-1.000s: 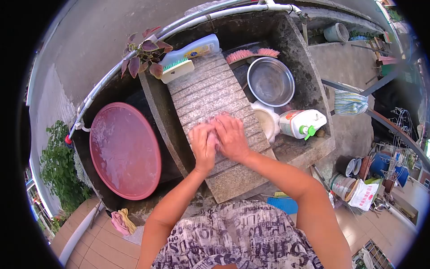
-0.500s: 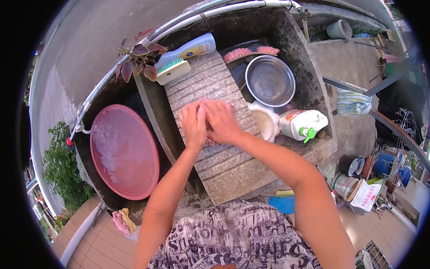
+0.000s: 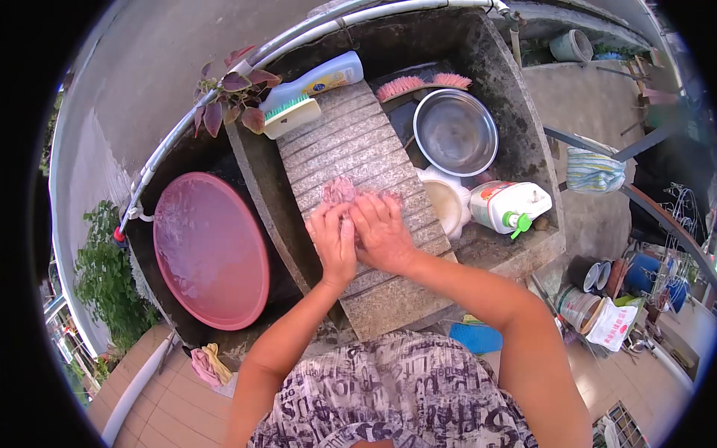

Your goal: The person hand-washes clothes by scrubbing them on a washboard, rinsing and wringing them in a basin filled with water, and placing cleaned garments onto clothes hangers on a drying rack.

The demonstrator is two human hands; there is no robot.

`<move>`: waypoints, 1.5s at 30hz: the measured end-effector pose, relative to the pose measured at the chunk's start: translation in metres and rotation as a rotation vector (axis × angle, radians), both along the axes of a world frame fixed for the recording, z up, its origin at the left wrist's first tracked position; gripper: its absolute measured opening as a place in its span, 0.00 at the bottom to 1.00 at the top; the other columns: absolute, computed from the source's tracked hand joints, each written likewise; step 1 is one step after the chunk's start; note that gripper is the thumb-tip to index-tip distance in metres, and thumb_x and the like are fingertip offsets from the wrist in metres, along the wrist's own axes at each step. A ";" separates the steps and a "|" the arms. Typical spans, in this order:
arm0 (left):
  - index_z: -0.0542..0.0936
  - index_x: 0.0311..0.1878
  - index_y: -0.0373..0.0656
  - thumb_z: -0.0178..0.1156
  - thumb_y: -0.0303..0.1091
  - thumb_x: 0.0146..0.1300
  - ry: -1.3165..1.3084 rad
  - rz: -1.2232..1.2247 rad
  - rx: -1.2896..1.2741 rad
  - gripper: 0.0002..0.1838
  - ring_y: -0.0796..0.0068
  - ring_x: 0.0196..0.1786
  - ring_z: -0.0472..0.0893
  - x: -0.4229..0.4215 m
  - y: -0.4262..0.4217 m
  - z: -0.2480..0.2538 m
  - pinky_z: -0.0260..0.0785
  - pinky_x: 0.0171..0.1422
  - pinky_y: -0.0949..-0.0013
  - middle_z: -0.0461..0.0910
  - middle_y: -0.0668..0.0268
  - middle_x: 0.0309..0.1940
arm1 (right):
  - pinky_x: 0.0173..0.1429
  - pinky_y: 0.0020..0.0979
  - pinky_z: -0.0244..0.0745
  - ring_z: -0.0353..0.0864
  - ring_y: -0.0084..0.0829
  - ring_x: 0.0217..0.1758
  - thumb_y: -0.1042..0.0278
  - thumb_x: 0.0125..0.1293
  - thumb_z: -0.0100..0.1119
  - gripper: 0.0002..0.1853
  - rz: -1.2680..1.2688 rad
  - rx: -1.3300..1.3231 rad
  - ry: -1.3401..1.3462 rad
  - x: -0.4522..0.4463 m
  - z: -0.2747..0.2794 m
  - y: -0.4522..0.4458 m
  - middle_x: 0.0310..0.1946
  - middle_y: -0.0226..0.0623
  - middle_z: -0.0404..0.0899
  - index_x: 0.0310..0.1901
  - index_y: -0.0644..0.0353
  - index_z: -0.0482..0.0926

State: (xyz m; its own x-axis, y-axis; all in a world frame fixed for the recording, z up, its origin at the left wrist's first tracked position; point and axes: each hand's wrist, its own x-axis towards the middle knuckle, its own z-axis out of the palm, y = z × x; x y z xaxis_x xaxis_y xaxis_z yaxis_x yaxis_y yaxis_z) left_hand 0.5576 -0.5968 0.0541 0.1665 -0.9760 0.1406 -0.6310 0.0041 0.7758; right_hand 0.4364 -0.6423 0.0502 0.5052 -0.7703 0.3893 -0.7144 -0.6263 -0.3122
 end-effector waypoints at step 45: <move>0.81 0.41 0.37 0.60 0.36 0.70 1.241 0.554 -0.095 0.10 0.84 0.33 0.76 0.158 0.079 0.026 0.70 0.41 0.78 0.81 0.69 0.33 | 0.30 0.26 0.66 0.68 0.16 0.26 0.59 0.65 0.67 0.18 -0.151 1.056 -0.861 0.125 0.038 -0.046 0.22 0.27 0.73 0.24 0.62 0.74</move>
State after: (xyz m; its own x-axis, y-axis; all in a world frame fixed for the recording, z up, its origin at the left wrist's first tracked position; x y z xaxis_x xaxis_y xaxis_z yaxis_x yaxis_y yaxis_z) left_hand 0.7154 -0.5183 0.0801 0.5945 -0.7357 -0.3245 0.5388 0.0649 0.8399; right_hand 0.5613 -0.6886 0.0886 0.2902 -0.9192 -0.2664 -0.0929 0.2500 -0.9638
